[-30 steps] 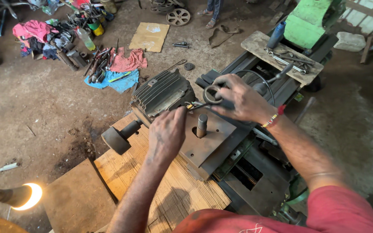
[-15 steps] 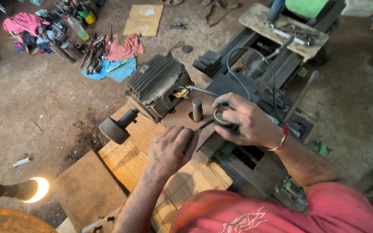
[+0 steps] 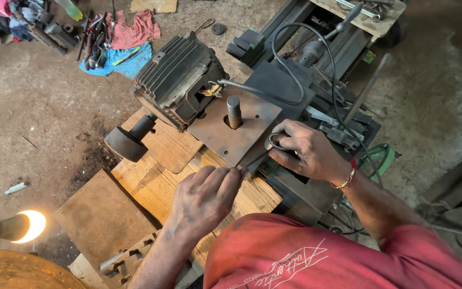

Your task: The person is working on a small electrical component, possibly a motor or generator, using a soldering iron to connect wires. They are also using pliers to manipulate the wires and other small parts.

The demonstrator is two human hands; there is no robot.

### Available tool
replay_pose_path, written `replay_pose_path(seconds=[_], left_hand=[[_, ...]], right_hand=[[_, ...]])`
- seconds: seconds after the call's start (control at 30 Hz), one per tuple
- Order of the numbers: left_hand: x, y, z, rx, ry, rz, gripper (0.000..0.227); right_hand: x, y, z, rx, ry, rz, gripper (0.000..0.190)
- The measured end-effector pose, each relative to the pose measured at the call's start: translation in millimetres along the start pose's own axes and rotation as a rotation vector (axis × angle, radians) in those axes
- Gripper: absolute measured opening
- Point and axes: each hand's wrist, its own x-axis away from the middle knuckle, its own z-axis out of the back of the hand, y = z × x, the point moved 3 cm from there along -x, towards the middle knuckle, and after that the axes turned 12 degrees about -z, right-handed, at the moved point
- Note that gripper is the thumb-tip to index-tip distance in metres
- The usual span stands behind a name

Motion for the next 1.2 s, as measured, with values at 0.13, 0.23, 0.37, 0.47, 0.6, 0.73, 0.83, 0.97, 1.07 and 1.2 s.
replay_pose_path(seconds=[0.13, 0.23, 0.37, 0.47, 0.6, 0.73, 0.83, 0.97, 1.07, 1.2], left_hand=[[9, 5, 7, -0.007, 0.018, -0.01, 0.015], [20, 2, 6, -0.027, 0.073, 0.024, 0.017], [37, -6, -11, 0.01, 0.085, 0.099, 0.017], [49, -18, -21, 0.031, 0.086, 0.272, 0.014], [62, -27, -31, 0.107, -0.003, 0.494, 0.032], [69, -28, -35, 0.156, -0.148, 0.616, 0.053], [64, -25, -30, 0.058, -0.119, 0.522, 0.068], [55, -10, -35, -0.063, -0.005, 0.355, 0.067], [56, -5, -46, 0.005, -0.002, 0.349, 0.059], [62, -4, -58, -0.025, 0.013, 0.324, 0.04]], right_hand=[[12, 2, 5, 0.074, 0.04, 0.042, 0.03], [15, -3, 6, 0.075, 0.072, 0.155, 0.026], [9, -8, 1, 0.03, 0.151, 0.095, 0.02], [4, -11, -2, 0.015, 0.156, 0.1, 0.027], [-2, -15, -9, 0.124, 0.202, 0.197, 0.032], [-3, -21, -19, 0.197, 0.215, 0.252, 0.032], [-6, -26, -28, 0.24, 0.185, 0.285, 0.033], [-8, -34, -41, 0.301, 0.119, 0.312, 0.035], [-8, -42, -48, 0.319, 0.113, 0.318, 0.032], [-8, -48, -52, 0.335, 0.107, 0.299, 0.031]])
